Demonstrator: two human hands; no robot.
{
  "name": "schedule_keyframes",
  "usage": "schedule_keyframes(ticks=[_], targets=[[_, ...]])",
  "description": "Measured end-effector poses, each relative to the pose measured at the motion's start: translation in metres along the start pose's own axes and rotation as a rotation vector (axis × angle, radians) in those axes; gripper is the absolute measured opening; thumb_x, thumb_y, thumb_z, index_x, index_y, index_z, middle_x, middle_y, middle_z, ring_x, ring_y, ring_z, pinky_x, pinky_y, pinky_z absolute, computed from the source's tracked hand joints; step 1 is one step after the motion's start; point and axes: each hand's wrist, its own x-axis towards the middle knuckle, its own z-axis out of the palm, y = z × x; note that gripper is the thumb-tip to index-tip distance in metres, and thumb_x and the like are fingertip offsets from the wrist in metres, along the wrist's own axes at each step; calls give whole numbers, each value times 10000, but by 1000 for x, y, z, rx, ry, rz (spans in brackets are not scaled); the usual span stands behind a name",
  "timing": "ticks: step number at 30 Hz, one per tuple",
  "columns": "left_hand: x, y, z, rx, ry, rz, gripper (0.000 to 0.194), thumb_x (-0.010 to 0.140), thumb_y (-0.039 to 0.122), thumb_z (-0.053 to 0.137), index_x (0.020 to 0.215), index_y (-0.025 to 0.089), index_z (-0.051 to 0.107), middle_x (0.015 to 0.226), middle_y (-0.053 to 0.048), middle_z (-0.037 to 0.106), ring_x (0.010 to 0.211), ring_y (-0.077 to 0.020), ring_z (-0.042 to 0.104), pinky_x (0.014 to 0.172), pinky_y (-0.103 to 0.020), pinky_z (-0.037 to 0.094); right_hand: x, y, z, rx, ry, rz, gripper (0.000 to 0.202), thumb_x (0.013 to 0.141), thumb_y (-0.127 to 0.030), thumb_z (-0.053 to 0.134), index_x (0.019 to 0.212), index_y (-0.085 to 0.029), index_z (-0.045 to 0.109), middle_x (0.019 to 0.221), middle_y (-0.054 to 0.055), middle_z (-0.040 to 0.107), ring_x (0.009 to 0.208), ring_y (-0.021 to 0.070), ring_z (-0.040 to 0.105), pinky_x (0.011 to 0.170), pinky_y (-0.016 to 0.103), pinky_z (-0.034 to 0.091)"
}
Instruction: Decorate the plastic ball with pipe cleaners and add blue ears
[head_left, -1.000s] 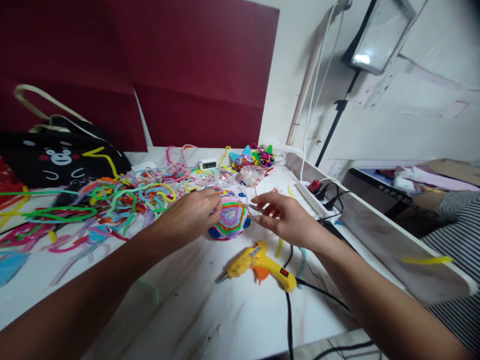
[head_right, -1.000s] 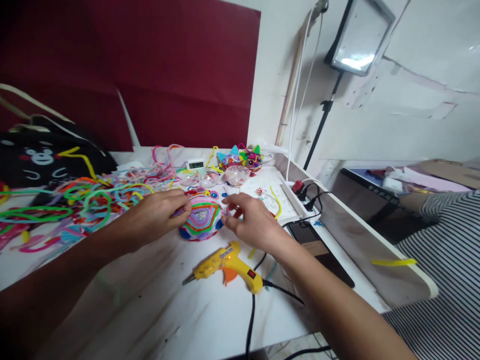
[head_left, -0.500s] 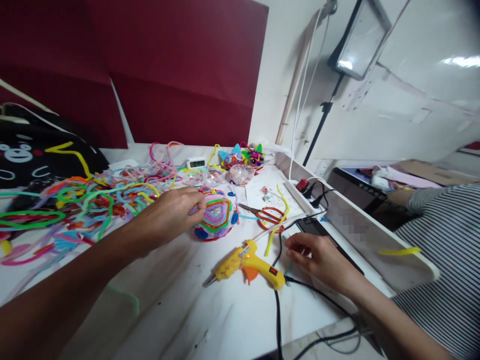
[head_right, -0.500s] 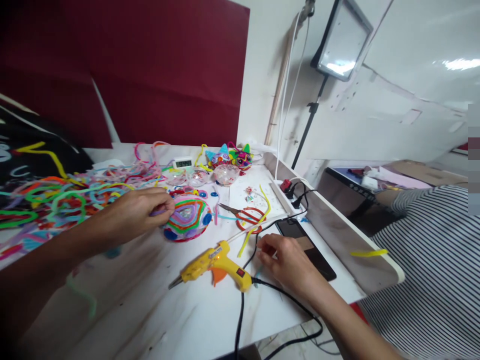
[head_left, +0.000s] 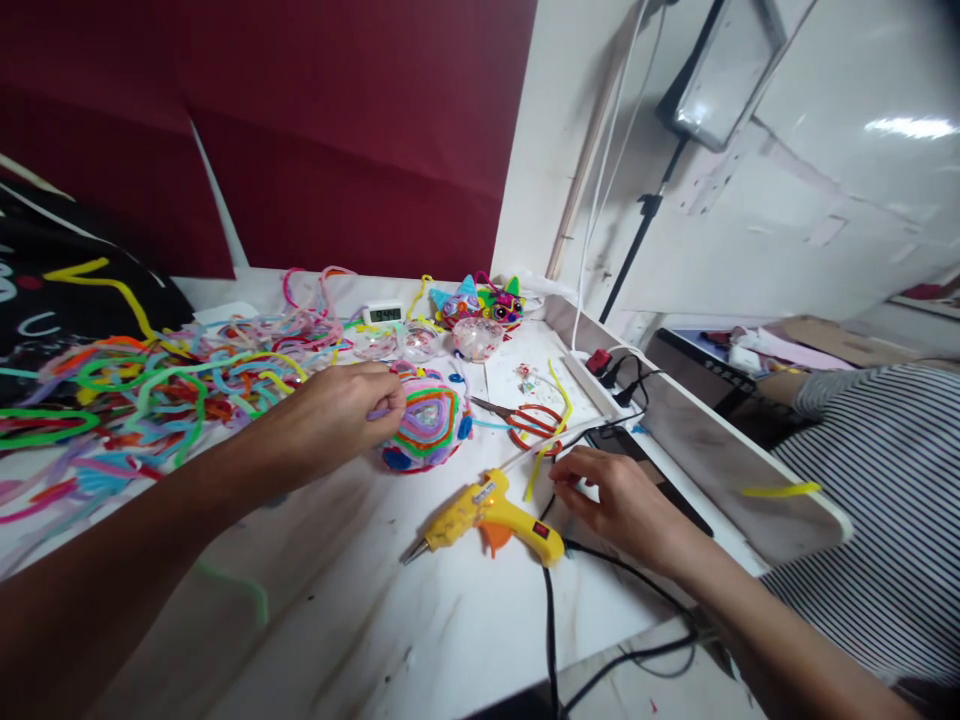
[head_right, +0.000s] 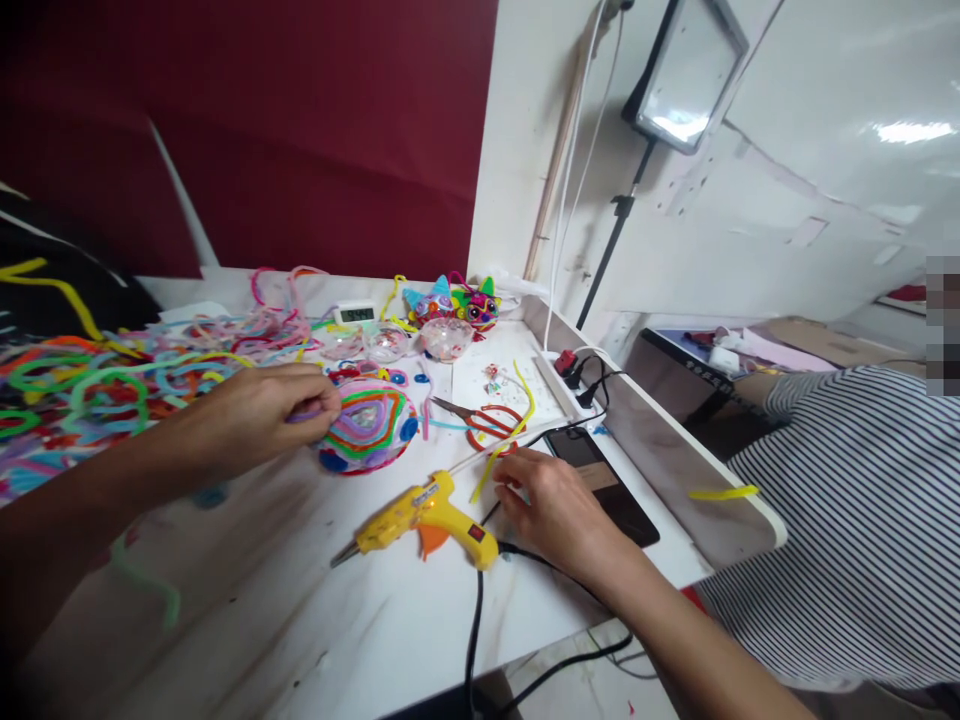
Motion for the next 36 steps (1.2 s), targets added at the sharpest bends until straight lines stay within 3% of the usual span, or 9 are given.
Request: schedule_keyframes(ticks=[4, 8, 13, 18, 24, 30, 33, 36], targets=[[1, 2, -1, -11, -16, 2, 169, 761, 235, 416, 625, 189, 506, 647, -9, 556, 617, -151, 493, 602, -266, 333, 10, 8, -8, -97, 4, 18, 178, 878, -168, 484, 900, -181, 660, 861, 57, 701, 725, 169, 636, 647, 256, 452], [2, 4, -1, 4, -15, -2, 172, 765, 234, 413, 641, 184, 521, 664, -17, 572, 634, -155, 504, 614, -267, 342, 42, 11, -6, -307, -49, 47, 232, 908, -139, 439, 1004, -203, 641, 1025, 50, 684, 904, 147, 640, 770, 223, 438], [0, 9, -4, 37, -61, -48, 183, 778, 214, 405, 652, 180, 533, 684, -16, 586, 648, -152, 518, 630, -259, 356, 93, 11, 13, -392, -96, 153, 207, 822, -166, 566, 1019, -146, 624, 1038, 164, 672, 957, 276, 645, 752, 318, 441], [-1, 12, -5, 29, -65, -65, 148, 763, 170, 423, 636, 185, 497, 646, 0, 555, 621, -144, 494, 606, -261, 332, 117, 9, 26, -347, -94, 208, 398, 746, -123, 613, 1138, -145, 547, 989, 178, 682, 936, 322, 651, 736, 356, 436], [-1, 10, -2, 25, -45, -37, 143, 780, 142, 453, 652, 179, 505, 658, -2, 552, 638, -146, 498, 620, -267, 324, 120, 17, 28, -93, 118, 301, 404, 749, -170, 606, 1132, -138, 483, 1031, 175, 638, 942, 300, 626, 730, 349, 436], [-2, 11, -2, -23, -75, -76, 145, 787, 126, 484, 653, 169, 518, 660, -1, 565, 632, -135, 508, 617, -249, 337, 125, 26, 21, 396, 378, 366, 429, 707, -272, 624, 1082, -216, 422, 801, 7, 589, 677, 201, 633, 530, 275, 445], [-2, 11, -2, -37, -74, -71, 145, 789, 120, 486, 658, 167, 522, 670, -1, 575, 636, -131, 513, 619, -244, 342, 126, 19, 14, 679, 454, 323, 474, 703, -363, 634, 1100, -232, 411, 777, -26, 568, 613, 166, 635, 491, 260, 466], [-2, 12, -2, -44, -66, -62, 132, 787, 116, 490, 673, 163, 536, 687, -3, 586, 639, -127, 518, 619, -240, 348, 123, 6, 5, 899, 459, 210, 465, 663, -397, 699, 1047, -235, 493, 779, -31, 596, 681, 147, 653, 611, 283, 529]])
